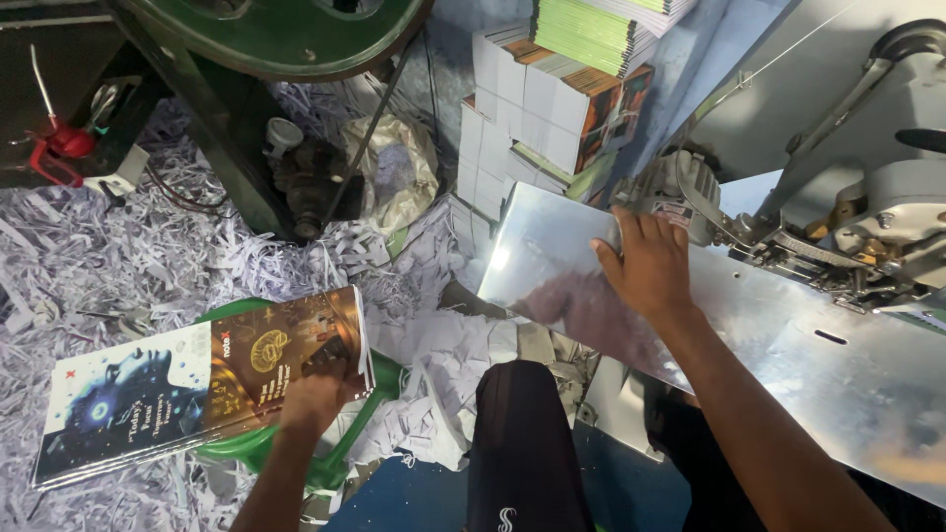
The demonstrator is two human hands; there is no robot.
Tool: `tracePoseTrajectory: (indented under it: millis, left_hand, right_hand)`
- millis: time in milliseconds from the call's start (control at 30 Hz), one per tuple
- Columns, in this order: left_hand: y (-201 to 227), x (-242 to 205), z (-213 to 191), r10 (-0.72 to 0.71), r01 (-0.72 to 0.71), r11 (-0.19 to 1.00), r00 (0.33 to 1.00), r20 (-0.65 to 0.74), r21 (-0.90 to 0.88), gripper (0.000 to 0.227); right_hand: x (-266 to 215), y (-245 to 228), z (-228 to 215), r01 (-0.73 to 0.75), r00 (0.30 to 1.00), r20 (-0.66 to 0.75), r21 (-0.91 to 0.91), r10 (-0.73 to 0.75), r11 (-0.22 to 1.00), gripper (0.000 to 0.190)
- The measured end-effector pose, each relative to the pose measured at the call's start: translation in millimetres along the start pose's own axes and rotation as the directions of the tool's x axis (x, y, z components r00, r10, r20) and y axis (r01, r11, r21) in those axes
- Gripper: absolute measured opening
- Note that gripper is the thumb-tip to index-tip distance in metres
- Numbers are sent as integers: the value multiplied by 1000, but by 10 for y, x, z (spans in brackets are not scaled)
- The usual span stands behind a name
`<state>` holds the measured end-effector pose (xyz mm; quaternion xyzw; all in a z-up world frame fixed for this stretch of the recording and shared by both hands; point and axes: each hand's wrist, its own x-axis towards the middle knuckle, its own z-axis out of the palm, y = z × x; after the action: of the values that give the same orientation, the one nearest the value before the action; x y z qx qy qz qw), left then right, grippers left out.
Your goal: The person repeatedly picks up a book cover, places it on a metal binding machine, and pulls a lever to stitch the spine. The person then removes the bound book and places it on a growing stack to the right.
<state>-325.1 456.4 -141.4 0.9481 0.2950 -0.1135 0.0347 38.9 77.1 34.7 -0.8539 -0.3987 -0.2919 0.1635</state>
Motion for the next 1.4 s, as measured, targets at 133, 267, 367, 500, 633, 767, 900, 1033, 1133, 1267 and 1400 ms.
tracePoseTrajectory:
  millis: [133, 267, 367, 500, 633, 767, 900, 1033, 1133, 1267, 1400]
  left_hand:
    - [38, -88, -118, 147, -127, 988, 950, -274, 90, 51]
    - [311, -233, -304, 272, -296, 954, 785, -557, 50, 50]
    - [655, -368, -495, 292, -382, 924, 731, -617, -15, 47]
    - [1036, -591, -741, 353, -565, 824, 579, -735, -49, 45]
    - [1401, -799, -896, 415, -654, 756, 488, -767, -7, 39]
    - [1757, -1041, -953, 441, -736, 674, 468, -766, -62, 47]
    - [2031, -1244, -956, 520, -797, 604, 422, -743, -29, 50]
    - [2261, -1337, -883, 598, -868, 492, 394, -698, -68, 46]
    - [2398, -1353, -765, 663, -908, 405, 374, -649, -109, 42]
    - [2482, -1255, -547, 612, -865, 421, 493, -618, -273, 35]
    - [2468, -814, -439, 423, -695, 627, 682, -597, -350, 40]
  right_hand:
    - [5, -111, -6, 12, 996, -83, 5, -12, 1000, 62]
    - [-103, -490, 26, 75, 994, -87, 147, -63, 986, 60]
    - [-264, -869, 88, 85, 995, -85, 386, -56, 918, 46]
    - [-486, -1346, 295, -584, 776, 611, 602, 155, 544, 70]
    - [-704, -1570, 474, -958, 249, 965, 233, -80, -169, 70]
    - [-955, -1625, 520, -922, 207, 965, 137, -160, -363, 41]
    - [-1214, -1430, 415, -889, 241, 965, 178, -100, -421, 27]
    - [-1517, -1180, 226, -894, 254, 966, 213, -52, -395, 34]
    - [-1758, -975, 54, -880, 264, 964, 222, -42, -420, 42]
    - [-2006, -772, -169, -905, 190, 979, 202, 70, -375, 44]
    - [-2221, -630, -492, -879, 188, 978, 207, 88, -430, 52]
